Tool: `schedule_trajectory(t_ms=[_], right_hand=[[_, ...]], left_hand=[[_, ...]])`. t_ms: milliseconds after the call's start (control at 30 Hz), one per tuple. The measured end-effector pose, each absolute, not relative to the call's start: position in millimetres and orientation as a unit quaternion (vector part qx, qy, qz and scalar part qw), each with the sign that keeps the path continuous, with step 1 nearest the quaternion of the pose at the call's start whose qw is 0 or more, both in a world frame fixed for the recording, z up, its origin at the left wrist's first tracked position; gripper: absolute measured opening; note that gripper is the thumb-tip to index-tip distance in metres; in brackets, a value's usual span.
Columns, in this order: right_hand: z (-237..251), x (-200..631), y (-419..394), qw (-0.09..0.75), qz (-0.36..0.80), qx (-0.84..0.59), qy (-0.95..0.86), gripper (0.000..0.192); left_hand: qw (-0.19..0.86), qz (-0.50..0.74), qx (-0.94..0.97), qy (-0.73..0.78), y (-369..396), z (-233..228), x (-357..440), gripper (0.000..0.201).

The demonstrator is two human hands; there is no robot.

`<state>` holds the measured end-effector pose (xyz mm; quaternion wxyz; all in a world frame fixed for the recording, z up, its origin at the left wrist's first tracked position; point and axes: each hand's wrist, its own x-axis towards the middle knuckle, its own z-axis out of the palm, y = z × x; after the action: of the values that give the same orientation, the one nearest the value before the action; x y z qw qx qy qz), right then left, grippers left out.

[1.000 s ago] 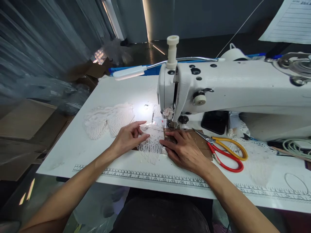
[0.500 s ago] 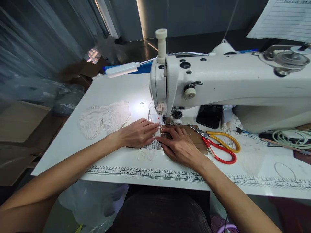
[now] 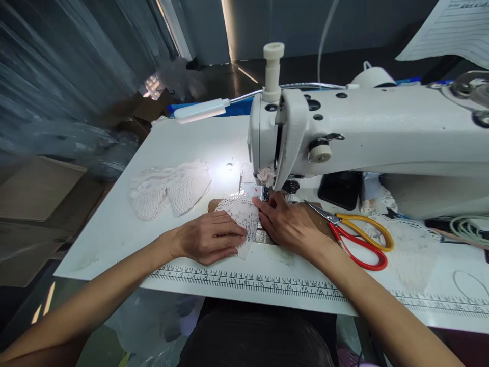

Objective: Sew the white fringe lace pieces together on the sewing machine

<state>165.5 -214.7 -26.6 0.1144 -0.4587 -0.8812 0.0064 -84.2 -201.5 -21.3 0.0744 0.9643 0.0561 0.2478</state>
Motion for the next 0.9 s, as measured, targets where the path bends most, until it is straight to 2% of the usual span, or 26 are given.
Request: schedule_trajectory(t_ms=[100, 233, 433, 900], right_hand=[[-29.4, 155.6, -214.7, 0.082, -0.029, -0.488, -0.868, 0.042], [-31.7, 151.9, -217.6, 0.059, -0.047, -0.512, -0.856, 0.042], [-36.6, 154.6, -218.4, 0.079, -0.066, -0.505, -0.857, 0.042], [-34.8, 153.2, -219.2, 0.096, -0.024, -0.511, -0.854, 0.044]], left_hand=[[0.13, 0.236, 0.96, 0.07, -199.8, -27.1, -87.7, 0.015], [0.154, 0.238, 0.952, 0.111, -200.5, -31.4, -90.2, 0.013], [0.178, 0.254, 0.942, 0.129, -201.1, -29.4, -89.3, 0.013], [0.148, 0.275, 0.941, 0.133, -202.0, -31.2, -86.6, 0.014]])
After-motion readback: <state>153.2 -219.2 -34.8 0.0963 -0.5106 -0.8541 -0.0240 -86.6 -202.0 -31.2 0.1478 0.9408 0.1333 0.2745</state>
